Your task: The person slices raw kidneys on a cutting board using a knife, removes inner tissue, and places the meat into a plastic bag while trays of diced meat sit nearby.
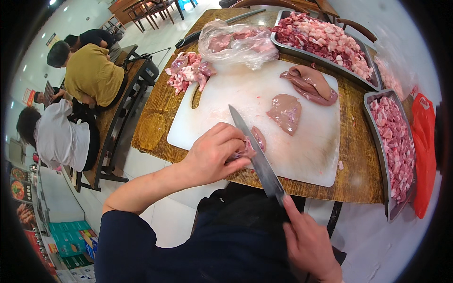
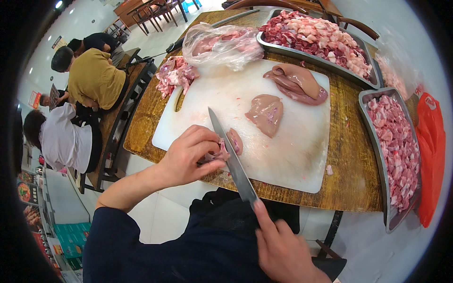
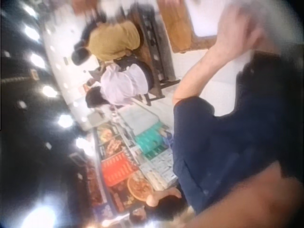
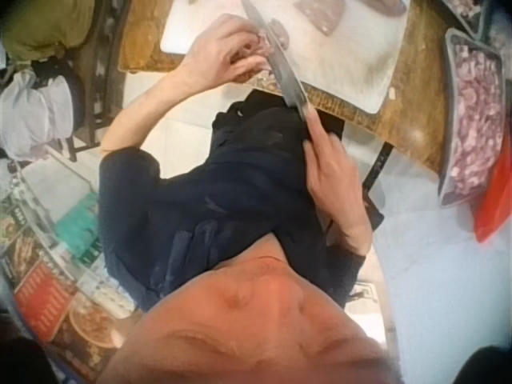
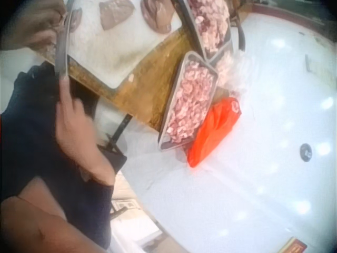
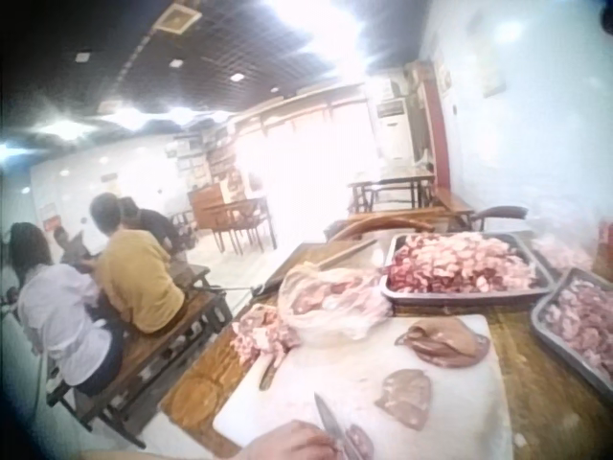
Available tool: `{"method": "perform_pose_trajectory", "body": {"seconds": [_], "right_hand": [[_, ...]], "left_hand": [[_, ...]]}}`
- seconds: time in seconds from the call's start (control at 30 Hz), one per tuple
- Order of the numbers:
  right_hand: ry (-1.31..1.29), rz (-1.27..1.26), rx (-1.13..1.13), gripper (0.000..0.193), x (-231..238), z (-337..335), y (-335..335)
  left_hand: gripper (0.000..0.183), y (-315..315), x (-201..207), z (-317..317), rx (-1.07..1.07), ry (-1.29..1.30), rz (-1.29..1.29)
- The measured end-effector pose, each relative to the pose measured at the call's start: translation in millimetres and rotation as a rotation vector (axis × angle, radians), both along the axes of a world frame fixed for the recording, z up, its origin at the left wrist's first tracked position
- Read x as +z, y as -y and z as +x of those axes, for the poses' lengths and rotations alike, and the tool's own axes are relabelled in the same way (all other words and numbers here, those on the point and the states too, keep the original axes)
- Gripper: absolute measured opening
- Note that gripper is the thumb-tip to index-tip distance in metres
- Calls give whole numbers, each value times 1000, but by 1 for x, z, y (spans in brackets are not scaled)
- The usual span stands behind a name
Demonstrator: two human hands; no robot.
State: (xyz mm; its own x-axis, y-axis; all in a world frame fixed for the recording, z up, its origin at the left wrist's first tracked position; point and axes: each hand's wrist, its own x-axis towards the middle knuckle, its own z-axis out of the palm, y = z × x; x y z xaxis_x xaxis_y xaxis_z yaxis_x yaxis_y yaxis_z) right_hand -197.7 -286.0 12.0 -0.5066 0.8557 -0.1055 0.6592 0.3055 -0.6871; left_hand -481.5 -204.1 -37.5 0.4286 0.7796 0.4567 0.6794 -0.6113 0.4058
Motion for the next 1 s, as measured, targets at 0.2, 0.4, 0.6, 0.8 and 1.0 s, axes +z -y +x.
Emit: {"method": "perform_pose_trajectory", "body": {"seconds": [0.2,0.4,0.6,0.8,1.0], "right_hand": [[149,56,76,59,13,7,3],[306,-42,-99,57,37,52,29],[42,141,-172,49,21,57,22],[-132,143,-170,48,14,64,23],[-154,-39,-240,49,17,64,20]], "left_hand": [[21,6,21,15,256,-232,-113],[12,-13,24,2,265,-315,-157],[9,-32,34,-38,125,898,-1079],[27,-41,32,-27,-121,1340,-1383],[14,-48,36,2,145,717,-957]]}}
